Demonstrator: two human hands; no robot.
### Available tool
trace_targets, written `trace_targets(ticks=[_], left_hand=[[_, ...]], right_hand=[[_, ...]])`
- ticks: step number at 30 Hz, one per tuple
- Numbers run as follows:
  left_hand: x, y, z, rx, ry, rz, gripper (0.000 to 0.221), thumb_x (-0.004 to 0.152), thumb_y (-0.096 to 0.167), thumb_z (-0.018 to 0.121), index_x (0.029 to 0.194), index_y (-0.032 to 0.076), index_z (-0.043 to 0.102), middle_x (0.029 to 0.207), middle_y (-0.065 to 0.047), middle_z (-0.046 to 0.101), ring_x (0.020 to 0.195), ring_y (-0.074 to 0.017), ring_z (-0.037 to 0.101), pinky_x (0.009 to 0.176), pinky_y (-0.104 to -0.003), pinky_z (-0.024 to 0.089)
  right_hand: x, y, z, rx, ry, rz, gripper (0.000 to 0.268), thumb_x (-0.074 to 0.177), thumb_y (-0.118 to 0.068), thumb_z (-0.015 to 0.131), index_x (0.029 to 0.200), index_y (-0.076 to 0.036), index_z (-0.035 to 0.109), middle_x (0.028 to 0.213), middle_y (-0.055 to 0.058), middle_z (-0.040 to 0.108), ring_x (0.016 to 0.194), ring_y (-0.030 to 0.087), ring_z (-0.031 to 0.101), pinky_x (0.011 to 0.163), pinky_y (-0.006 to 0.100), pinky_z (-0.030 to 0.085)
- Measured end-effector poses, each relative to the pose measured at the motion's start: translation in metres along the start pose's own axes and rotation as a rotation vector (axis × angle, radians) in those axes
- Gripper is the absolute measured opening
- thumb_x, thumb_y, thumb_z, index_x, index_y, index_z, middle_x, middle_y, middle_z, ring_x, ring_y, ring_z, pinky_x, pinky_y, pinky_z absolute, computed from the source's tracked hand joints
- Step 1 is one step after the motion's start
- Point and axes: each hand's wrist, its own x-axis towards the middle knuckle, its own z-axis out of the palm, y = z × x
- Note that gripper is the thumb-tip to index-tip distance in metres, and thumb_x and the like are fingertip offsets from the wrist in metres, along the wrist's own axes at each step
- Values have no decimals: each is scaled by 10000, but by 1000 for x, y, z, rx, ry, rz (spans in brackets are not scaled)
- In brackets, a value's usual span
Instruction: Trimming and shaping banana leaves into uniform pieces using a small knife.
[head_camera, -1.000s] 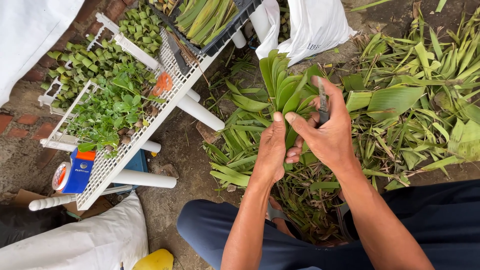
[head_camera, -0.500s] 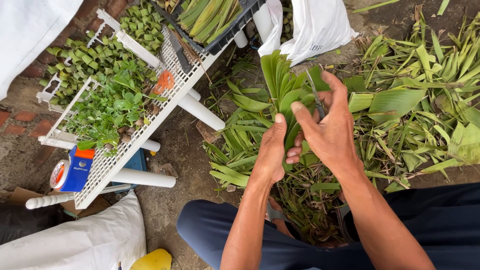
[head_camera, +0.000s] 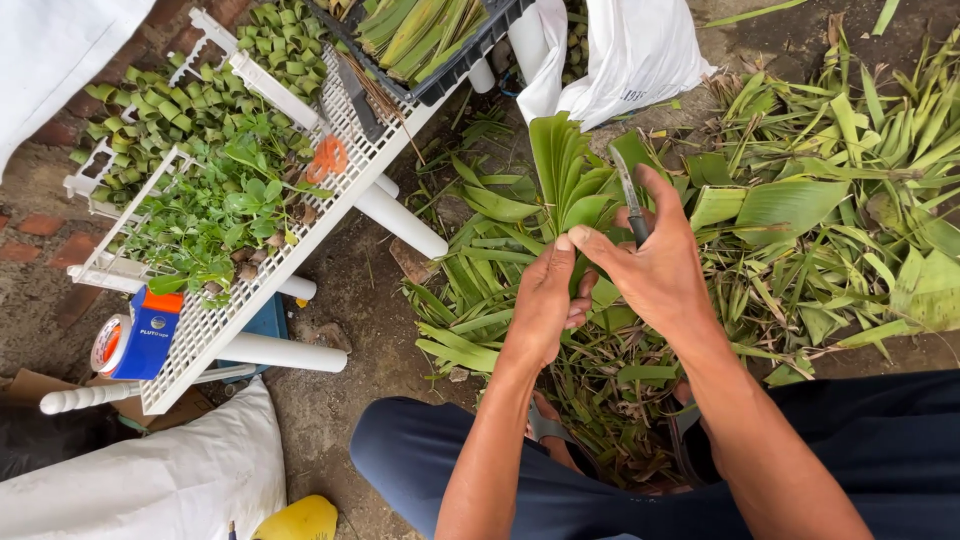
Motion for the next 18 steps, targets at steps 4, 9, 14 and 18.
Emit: trace_targets(ticks=[4, 9, 14, 18], left_hand=[[-6, 2, 5, 93, 21, 46, 625, 1135, 456, 309, 1501, -40, 408, 784, -60, 446, 576, -73, 362, 463, -226, 329], [-8, -1, 1, 27, 34, 29, 722, 1124, 492, 327, 1603, -40, 226, 827, -59, 448, 611, -65, 350, 502, -238, 325], [-11, 7, 3, 140, 13, 56, 609, 1132, 451, 299, 1576, 41, 368, 781, -63, 450, 594, -75, 355, 486, -230, 343], [-15, 10, 4, 157, -18, 44, 604, 1141, 436, 288, 1583, 27, 342, 776, -54, 450, 595, -70, 353, 486, -229, 348]], right_hand=[[0, 5, 7, 58, 108, -57, 938, 873, -171, 856, 1555, 84, 265, 1232, 215, 554, 906, 180, 522, 767, 301, 480], [0, 20, 13, 217, 133, -165, 884, 892, -66, 841, 1552, 45, 264, 1010, 130, 638, 528, 19, 446, 487, 178, 395], [3, 23, 18, 254, 135, -231, 718, 868, -12, 845, 1441, 14, 413, 1046, 154, 696, 463, -5, 420, 424, 164, 333], [5, 26, 17, 277, 156, -238, 748, 844, 6, 849, 1445, 7, 405, 1083, 130, 703, 466, -19, 438, 416, 144, 342]])
